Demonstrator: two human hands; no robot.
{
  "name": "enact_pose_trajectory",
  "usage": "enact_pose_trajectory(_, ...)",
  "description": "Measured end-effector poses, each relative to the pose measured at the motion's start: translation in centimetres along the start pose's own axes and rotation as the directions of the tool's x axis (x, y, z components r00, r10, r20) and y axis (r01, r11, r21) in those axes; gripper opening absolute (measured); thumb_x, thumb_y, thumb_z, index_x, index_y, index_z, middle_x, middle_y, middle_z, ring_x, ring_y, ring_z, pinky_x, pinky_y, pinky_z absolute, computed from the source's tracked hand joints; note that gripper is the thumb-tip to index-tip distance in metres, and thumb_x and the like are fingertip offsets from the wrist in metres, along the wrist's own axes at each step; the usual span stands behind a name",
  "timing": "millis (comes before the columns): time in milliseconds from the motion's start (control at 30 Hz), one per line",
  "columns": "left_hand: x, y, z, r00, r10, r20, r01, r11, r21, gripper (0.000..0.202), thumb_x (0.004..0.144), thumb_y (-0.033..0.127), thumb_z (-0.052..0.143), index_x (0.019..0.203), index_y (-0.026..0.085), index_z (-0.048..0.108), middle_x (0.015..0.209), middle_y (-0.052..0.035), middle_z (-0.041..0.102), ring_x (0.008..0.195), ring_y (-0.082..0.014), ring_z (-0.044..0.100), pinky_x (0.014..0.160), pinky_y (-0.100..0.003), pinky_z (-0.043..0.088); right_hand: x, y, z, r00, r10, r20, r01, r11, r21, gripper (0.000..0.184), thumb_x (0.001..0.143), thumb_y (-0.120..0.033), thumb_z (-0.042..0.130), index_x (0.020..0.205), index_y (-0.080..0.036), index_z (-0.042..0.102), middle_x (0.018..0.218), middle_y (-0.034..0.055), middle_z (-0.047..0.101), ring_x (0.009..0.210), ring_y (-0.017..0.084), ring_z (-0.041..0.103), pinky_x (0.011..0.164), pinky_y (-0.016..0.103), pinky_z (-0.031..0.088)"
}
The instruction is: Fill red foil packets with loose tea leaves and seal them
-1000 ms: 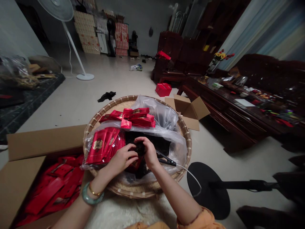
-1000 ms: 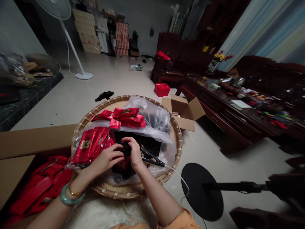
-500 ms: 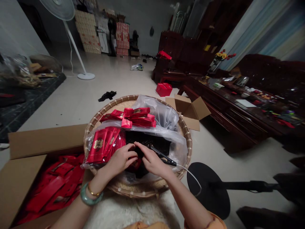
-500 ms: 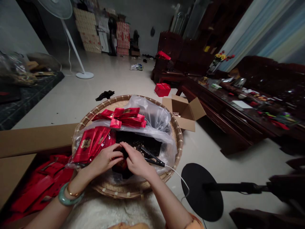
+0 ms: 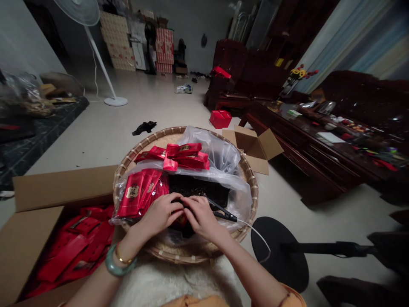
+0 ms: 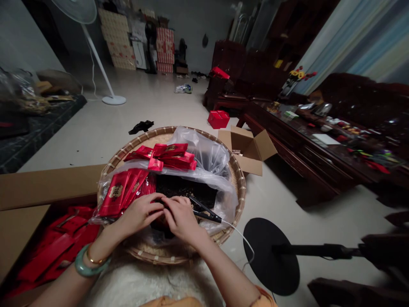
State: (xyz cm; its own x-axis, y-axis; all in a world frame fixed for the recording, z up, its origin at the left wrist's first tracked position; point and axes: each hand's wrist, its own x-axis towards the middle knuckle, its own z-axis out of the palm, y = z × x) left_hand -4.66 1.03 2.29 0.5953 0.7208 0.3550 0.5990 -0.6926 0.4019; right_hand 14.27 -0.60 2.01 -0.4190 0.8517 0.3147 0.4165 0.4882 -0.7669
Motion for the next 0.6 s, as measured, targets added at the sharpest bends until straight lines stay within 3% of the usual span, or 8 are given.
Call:
enact_pose_trajectory(167, -0.1, 0.0, 0.0, 1.0, -0.002, -0.008, 0.002, 0.999, 0.034, 0.012, 0.083, 0.019, 0.056, 0.085, 0.019, 0.068, 0.108, -0.0087, 0.062, 0.093, -0.0206, 0.061, 0.082, -0.037, 0.051, 0.0, -0.3, -1.4, 0.999, -0.035, 0.028, 0.036, 0.999, -0.039, 0.038, 0.085, -0.027, 0.057, 0.123, -0.026, 0.054, 0.11, 0.0087, 0.06, 0.104, 0.024, 0.048, 0.091, 0.042, 0.041)
enact_pose_trajectory(300, -0.2, 0.1, -0.1, 1.0, -0.007, -0.014, 0.007, 1.0, 0.021, 0.014, 0.085, 0.019, 0.054, 0.085, 0.02, 0.068, 0.107, -0.0081, 0.062, 0.092, -0.0196, 0.061, 0.081, -0.035, 0.052, 0.2, 0.1, -1.4, 0.994, 0.013, 0.108, 0.001, 0.992, -0.123, 0.019, 0.088, -0.026, 0.054, 0.103, -0.023, 0.065, 0.099, 0.0075, 0.056, 0.091, 0.02, 0.053, 0.081, 0.035, 0.045)
enact_pose_trajectory(433, -0.3, 0.4, -0.1, 1.0, -0.004, -0.022, 0.004, 1.0, -0.009, 0.016, 0.087, 0.019, 0.051, 0.088, 0.019, 0.066, 0.106, -0.0075, 0.061, 0.092, -0.0173, 0.061, 0.08, -0.031, 0.052, 0.3, 0.5, -1.0, 0.985, 0.055, 0.165, -0.015, 0.972, -0.236, 0.015, 0.089, -0.025, 0.053, 0.09, -0.022, 0.068, 0.093, 0.0061, 0.054, 0.088, 0.019, 0.051, 0.078, 0.033, 0.044)
enact_pose_trajectory(600, -0.5, 0.5, -0.6, 0.999, 0.047, -0.027, -0.045, 0.997, 0.066, 0.016, 0.088, 0.018, 0.05, 0.092, 0.019, 0.065, 0.101, -0.0075, 0.061, 0.093, -0.0185, 0.057, 0.081, -0.033, 0.052, -0.1, 0.8, -1.2, 0.982, 0.014, 0.188, 0.034, 0.968, -0.25, 0.013, 0.086, -0.023, 0.057, 0.093, -0.023, 0.067, 0.092, 0.006, 0.057, 0.085, 0.019, 0.053, 0.074, 0.031, 0.044)
